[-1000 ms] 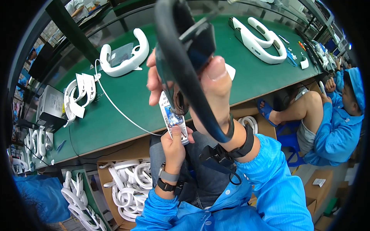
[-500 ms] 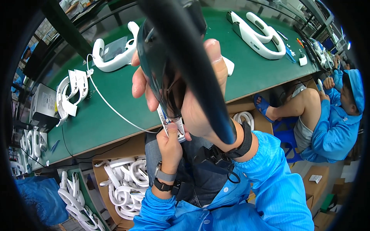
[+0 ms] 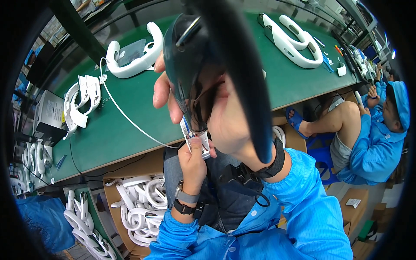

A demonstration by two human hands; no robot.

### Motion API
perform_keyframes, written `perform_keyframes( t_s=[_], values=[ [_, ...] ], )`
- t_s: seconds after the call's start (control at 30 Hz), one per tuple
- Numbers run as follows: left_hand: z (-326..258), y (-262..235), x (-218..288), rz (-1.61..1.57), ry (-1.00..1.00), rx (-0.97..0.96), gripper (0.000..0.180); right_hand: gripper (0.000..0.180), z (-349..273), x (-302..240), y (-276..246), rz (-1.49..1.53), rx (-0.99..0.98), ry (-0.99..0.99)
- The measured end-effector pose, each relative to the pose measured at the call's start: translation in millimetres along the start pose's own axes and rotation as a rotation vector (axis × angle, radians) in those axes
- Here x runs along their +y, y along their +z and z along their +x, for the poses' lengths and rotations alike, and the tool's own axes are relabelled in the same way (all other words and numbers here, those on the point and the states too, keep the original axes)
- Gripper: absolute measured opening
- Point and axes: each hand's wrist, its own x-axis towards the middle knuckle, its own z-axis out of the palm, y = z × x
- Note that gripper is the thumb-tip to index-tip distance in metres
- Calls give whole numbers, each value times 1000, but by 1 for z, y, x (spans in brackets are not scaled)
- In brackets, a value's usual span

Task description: Assembling plastic shells, electronic circuit boards, and internal components of neck massagers.

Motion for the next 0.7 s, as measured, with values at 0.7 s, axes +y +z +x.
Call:
perform_keyframes(
  t_s=[0.7],
  values=[
    [-1,3,-5,-65,14,14,43,95,-12,-2,0,-36,-50,-126]
  ],
)
